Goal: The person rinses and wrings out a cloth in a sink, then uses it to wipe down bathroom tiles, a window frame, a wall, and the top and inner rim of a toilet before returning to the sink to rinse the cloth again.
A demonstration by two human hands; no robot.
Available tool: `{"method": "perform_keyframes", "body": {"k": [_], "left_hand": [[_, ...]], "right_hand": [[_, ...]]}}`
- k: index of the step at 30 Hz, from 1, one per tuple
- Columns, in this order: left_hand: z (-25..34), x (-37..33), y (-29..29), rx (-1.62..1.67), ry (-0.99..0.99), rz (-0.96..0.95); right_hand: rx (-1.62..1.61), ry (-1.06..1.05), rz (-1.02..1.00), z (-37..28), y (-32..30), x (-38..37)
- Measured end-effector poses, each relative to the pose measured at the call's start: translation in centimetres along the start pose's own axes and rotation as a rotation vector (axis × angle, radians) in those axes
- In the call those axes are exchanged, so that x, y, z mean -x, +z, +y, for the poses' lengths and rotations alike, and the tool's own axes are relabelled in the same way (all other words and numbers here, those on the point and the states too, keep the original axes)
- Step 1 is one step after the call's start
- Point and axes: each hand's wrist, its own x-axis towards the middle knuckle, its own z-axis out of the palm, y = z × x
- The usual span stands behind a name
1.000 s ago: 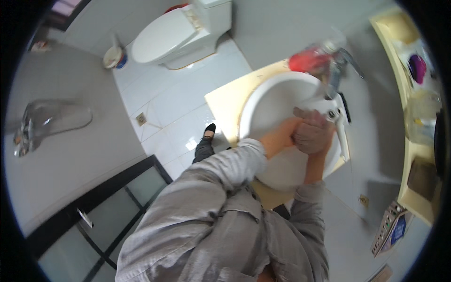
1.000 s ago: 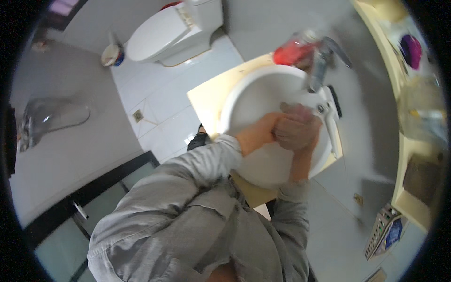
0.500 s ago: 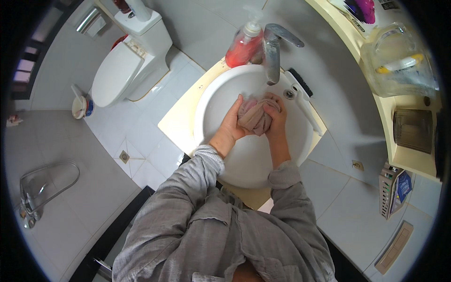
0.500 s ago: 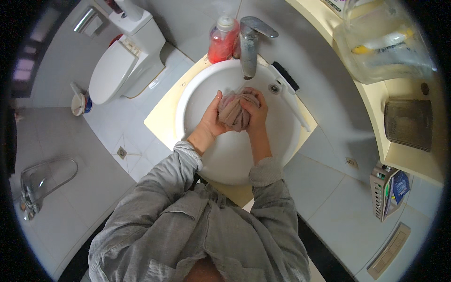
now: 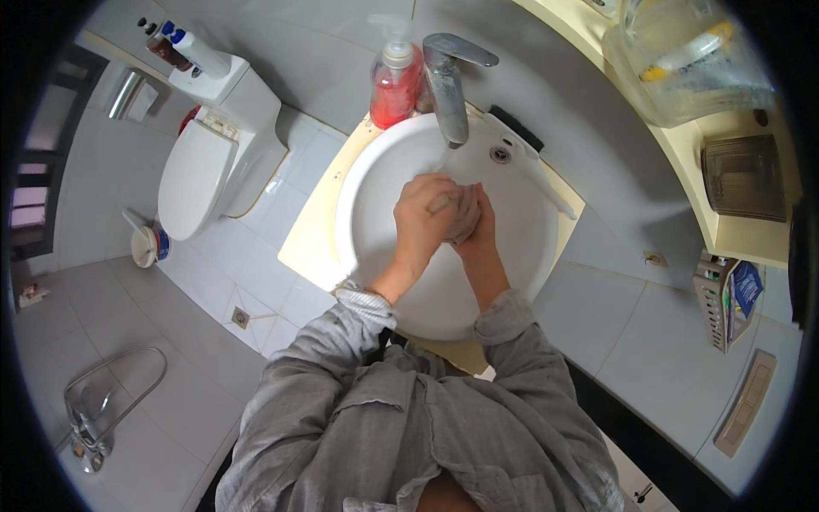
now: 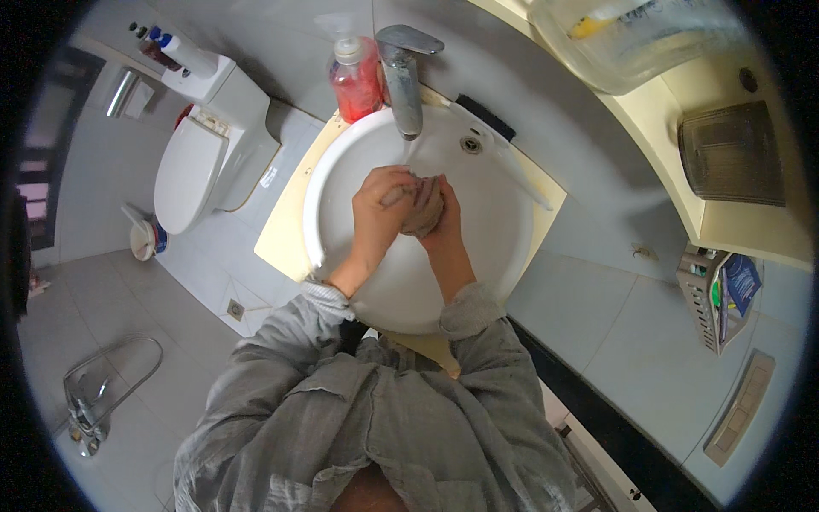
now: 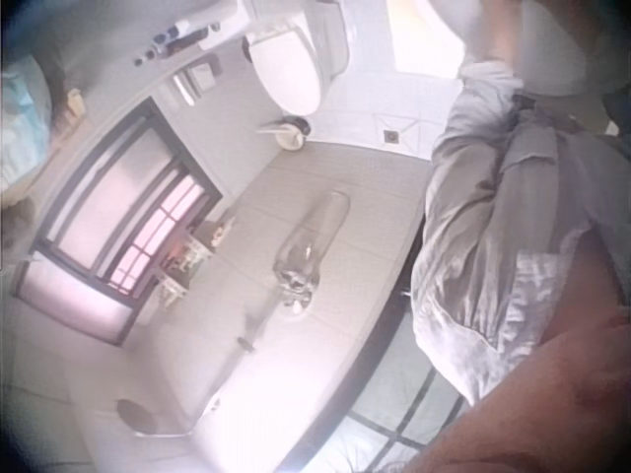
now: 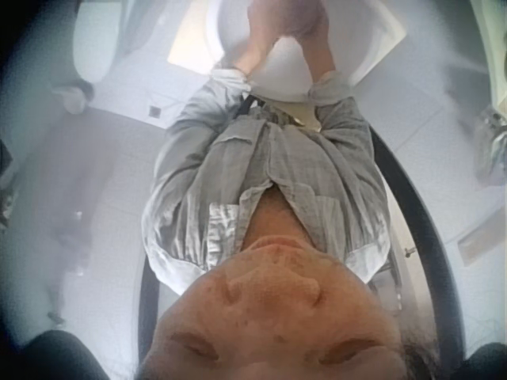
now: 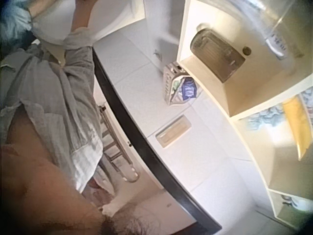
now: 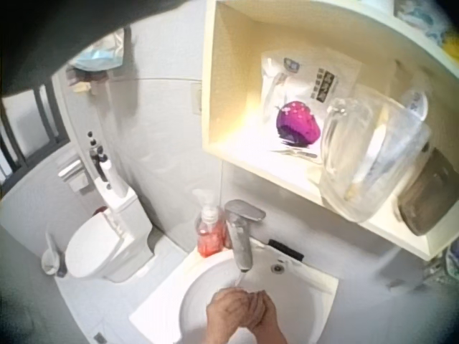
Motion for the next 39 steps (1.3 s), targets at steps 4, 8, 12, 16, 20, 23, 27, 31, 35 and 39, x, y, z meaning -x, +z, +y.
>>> {"method": "perform_keyframes", "body": {"k": [4, 8, 12, 16, 20, 23, 27, 31, 35, 39], "left_hand": [[2.4, 0.4, -1.5, -0.187, 0.453, -0.157], [4.0, 1.2, -3.1, -0.235, 0.612, -0.402], [4.7, 2.6, -3.5, -0.061, 0.813, -0.591], [4.5, 3.8, -3.5, 0.067, 1.0, -0.734], [3.5, 5.4, -2.9, 0.012, 1.098, -0.88], [3.2, 5.9, -2.1, -0.132, 1.218, -0.96], [2.7, 6.3, -1.3, -0.418, 1.374, -0.981], [1.9, 6.8, -0.2, -0.495, 1.352, -1.184], [1.2, 7.4, 0.3, -0.751, 1.443, -1.067], [1.8, 6.2, -0.3, -0.803, 1.577, -1.034]], "right_hand": [[0.022, 0.194, -0.22, -0.1, 0.4, 1.2], [0.136, 0.287, -0.207, 0.4, 2.0, 3.3], [0.393, 0.391, -0.426, -1.2, 1.0, 3.3], [0.748, 0.517, -0.548, -2.3, 2.7, 4.1], [1.203, 0.501, -0.588, -2.5, 3.7, 5.1], [1.503, 0.432, -0.658, -2.5, 2.8, 4.4], [1.748, 0.416, -0.603, -1.9, 2.2, 4.2], [1.974, 0.256, -0.627, -0.9, 0.2, 3.5], [2.251, 0.078, -0.669, -0.2, 1.3, 3.5], [2.234, -0.062, -0.585, 0.2, 0.4, 3.3]]}}
